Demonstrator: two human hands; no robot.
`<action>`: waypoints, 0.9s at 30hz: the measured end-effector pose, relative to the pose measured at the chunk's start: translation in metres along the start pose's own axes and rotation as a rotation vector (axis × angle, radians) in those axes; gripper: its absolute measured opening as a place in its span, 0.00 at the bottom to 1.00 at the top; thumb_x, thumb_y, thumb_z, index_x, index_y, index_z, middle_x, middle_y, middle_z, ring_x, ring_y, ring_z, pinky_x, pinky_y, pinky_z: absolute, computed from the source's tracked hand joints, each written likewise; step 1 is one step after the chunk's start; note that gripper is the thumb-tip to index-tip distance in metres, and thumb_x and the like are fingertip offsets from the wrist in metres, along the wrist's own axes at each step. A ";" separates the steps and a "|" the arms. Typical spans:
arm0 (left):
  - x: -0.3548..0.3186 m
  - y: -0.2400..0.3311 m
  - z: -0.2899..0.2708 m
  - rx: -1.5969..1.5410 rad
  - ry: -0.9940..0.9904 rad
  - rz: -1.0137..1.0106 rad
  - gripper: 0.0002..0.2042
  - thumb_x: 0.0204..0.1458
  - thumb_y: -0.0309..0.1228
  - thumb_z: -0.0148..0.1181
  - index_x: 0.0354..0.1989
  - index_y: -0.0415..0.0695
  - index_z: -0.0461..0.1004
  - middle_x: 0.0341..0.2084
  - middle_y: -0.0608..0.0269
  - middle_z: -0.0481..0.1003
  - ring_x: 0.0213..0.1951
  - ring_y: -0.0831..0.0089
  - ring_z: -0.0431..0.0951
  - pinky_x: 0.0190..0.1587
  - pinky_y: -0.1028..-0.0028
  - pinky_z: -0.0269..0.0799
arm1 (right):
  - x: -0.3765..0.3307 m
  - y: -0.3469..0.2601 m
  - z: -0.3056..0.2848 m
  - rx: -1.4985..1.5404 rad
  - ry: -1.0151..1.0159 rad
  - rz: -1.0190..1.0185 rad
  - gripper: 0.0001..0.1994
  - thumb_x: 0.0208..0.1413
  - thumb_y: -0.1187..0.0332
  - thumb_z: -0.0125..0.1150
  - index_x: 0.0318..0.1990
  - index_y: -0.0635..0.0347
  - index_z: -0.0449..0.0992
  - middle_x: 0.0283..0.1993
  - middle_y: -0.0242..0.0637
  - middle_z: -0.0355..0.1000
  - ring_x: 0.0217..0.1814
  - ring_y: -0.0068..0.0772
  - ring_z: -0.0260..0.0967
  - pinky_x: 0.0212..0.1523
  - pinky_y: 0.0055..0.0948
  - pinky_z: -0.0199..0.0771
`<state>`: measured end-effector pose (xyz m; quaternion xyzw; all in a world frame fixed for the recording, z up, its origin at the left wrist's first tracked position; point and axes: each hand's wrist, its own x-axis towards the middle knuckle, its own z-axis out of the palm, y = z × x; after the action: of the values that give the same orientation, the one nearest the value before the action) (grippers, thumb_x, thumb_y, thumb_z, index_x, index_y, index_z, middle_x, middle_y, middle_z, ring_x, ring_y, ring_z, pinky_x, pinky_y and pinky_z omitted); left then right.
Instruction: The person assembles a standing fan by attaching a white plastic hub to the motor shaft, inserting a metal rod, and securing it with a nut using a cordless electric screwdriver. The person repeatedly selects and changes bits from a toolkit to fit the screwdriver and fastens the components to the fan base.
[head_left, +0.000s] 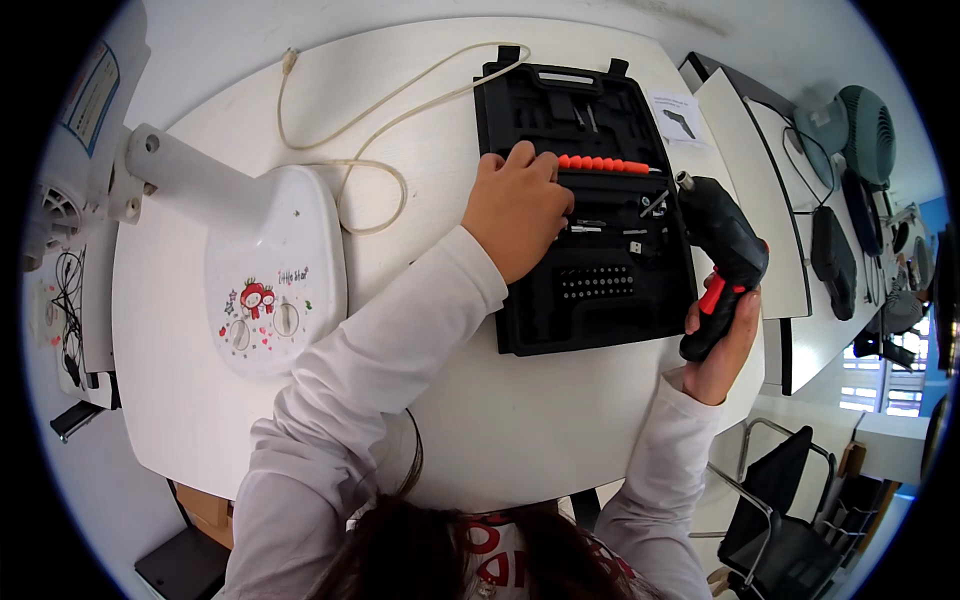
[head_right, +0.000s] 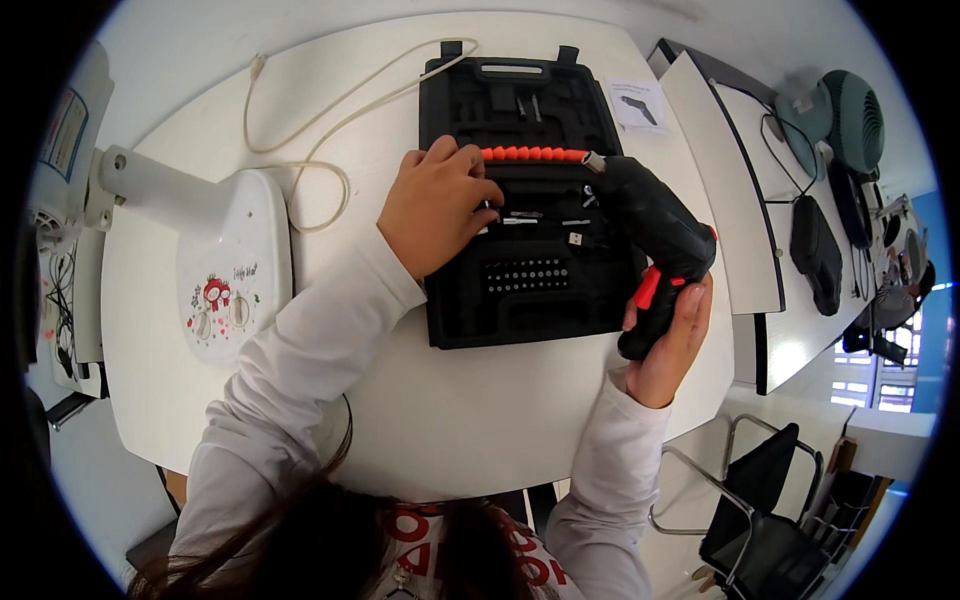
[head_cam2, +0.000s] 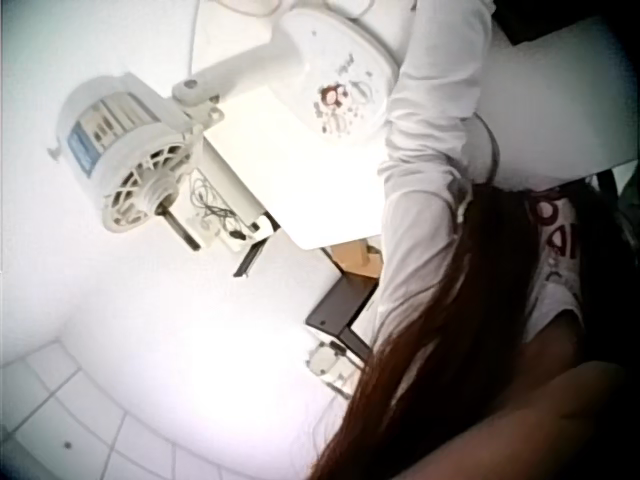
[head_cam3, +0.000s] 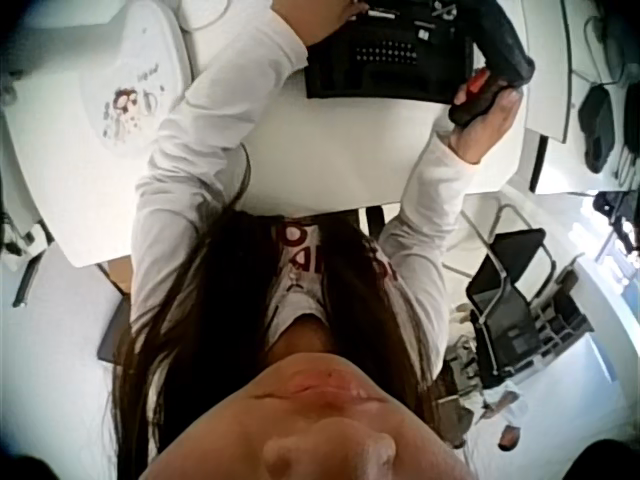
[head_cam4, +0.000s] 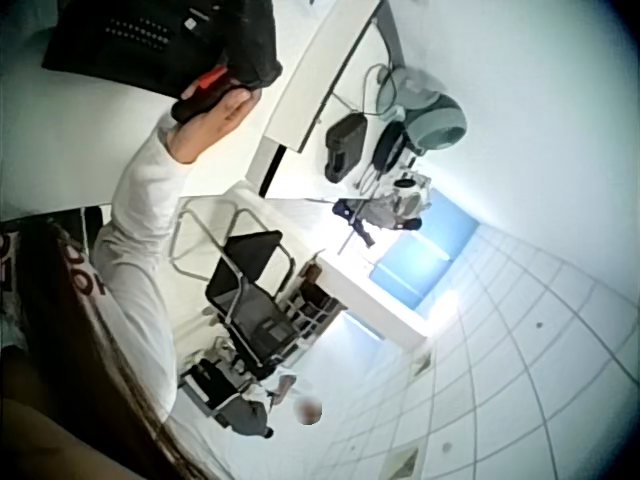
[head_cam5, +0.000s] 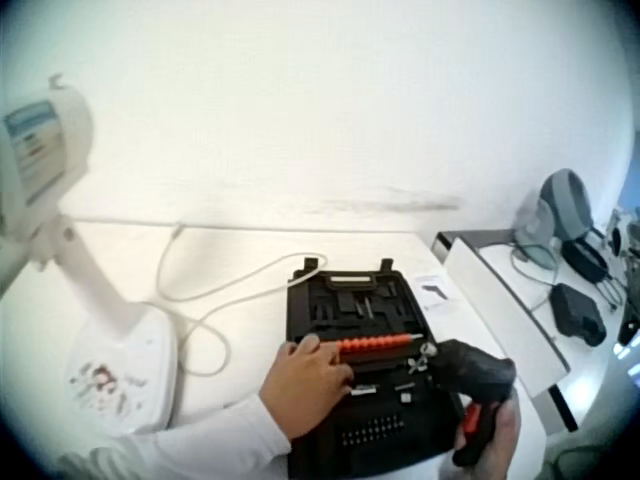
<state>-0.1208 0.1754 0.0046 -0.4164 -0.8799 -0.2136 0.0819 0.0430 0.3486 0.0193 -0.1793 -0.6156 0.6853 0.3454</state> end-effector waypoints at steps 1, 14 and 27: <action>0.000 -0.001 0.001 0.021 -0.012 0.002 0.07 0.42 0.34 0.65 0.31 0.53 0.79 0.32 0.69 0.68 0.42 0.70 0.65 0.47 0.67 0.62 | -0.001 -0.001 0.000 0.004 0.005 0.005 0.23 0.64 0.53 0.41 0.56 0.62 0.61 0.32 0.36 0.66 0.19 0.22 0.59 0.21 0.19 0.60; 0.028 0.022 -0.012 0.481 -0.226 0.213 0.03 0.38 0.28 0.62 0.23 0.50 0.78 0.34 0.66 0.69 0.46 0.68 0.65 0.52 0.59 0.59 | 0.004 0.004 -0.012 0.050 -0.026 0.037 0.27 0.62 0.51 0.43 0.62 0.59 0.57 0.38 0.39 0.67 0.20 0.22 0.59 0.21 0.18 0.60; 0.001 -0.002 -0.061 -0.476 0.082 0.179 0.07 0.40 0.25 0.64 0.28 0.44 0.74 0.28 0.65 0.74 0.34 0.68 0.75 0.44 0.67 0.69 | 0.002 0.001 -0.010 0.031 -0.078 -0.018 0.26 0.62 0.50 0.43 0.57 0.61 0.60 0.34 0.37 0.67 0.17 0.21 0.59 0.18 0.17 0.60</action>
<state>-0.1255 0.1480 0.0594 -0.4911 -0.7605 -0.4234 0.0359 0.0478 0.3569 0.0169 -0.1413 -0.6197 0.6980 0.3299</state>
